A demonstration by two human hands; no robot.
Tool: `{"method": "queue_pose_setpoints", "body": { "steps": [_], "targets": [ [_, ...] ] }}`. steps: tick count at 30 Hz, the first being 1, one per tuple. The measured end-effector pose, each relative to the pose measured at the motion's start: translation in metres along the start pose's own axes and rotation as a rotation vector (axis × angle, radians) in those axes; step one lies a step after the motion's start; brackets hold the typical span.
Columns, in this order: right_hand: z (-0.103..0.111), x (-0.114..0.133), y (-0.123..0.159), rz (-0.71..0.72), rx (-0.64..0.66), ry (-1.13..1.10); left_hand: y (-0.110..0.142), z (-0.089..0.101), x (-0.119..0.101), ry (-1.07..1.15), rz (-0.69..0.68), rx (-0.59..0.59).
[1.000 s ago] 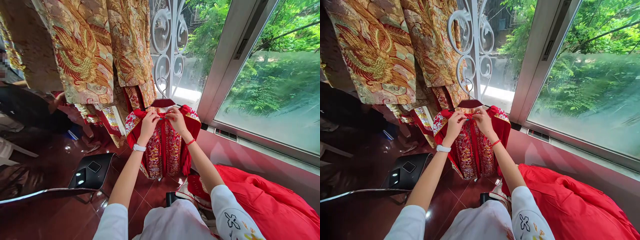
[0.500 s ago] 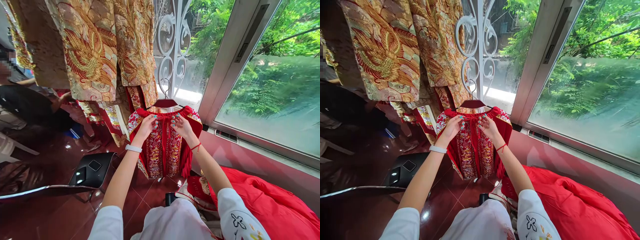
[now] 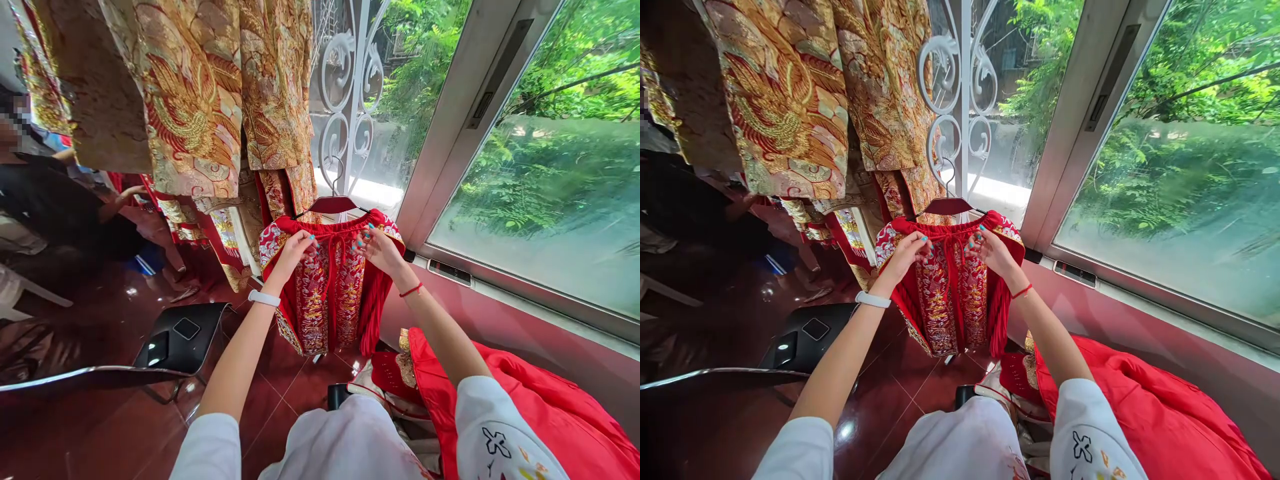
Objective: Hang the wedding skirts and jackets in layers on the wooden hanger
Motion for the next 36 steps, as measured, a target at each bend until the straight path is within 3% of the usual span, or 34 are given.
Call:
{"method": "queue_pose_setpoints", "body": {
  "steps": [2,5,8,12,15,21,23,27,28,30,33,34,36],
  "targets": [
    [0.004,-0.001,0.001,-0.024,0.03,0.05,0.001,0.002,0.004,-0.006,0.034,0.01],
    [0.018,0.002,0.002,-0.059,-0.038,0.264,0.008,0.009,-0.005,-0.388,0.009,-0.05],
    [0.022,0.007,0.003,-0.057,-0.128,0.285,0.018,0.009,-0.015,-0.641,-0.028,-0.103],
    [0.01,0.007,0.002,-0.031,-0.082,0.132,0.021,0.005,-0.007,-0.593,-0.002,-0.059],
    [0.015,-0.002,0.002,-0.067,-0.074,0.209,0.021,0.004,0.002,-0.552,0.024,-0.052],
    [0.027,-0.01,0.019,-0.114,-0.248,0.482,0.025,-0.001,-0.002,-0.485,0.033,-0.046],
    [0.024,-0.015,0.02,-0.118,-0.272,0.33,0.022,0.01,-0.004,-0.319,0.028,-0.076],
    [0.032,-0.037,-0.004,-0.242,-0.376,-0.029,0.0,0.071,-0.007,-0.137,-0.011,-0.474],
    [0.036,-0.042,-0.015,-0.287,-0.391,-0.036,-0.011,0.084,-0.007,-0.168,0.023,-0.507],
    [0.04,-0.048,-0.042,-0.363,-0.342,0.046,-0.036,0.099,0.001,-0.223,0.196,-0.365],
    [0.034,-0.054,-0.078,-0.469,-0.038,0.196,-0.054,0.096,0.02,-0.087,0.579,0.024],
    [0.031,-0.056,-0.085,-0.504,0.081,0.214,-0.053,0.092,0.023,-0.003,0.68,0.095],
    [0.031,-0.057,-0.093,-0.556,0.237,0.212,-0.048,0.088,0.023,0.136,0.812,0.122]
  ]
}}
Point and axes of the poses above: each hand's wrist, its own y-axis away from the middle knuckle, its own z-axis out of the back of the hand, x = y × z, the point moved 5 cm from there along -y, towards the middle knuckle, and after that the axes turned 8 degrees about x, right-handed, at the moved point
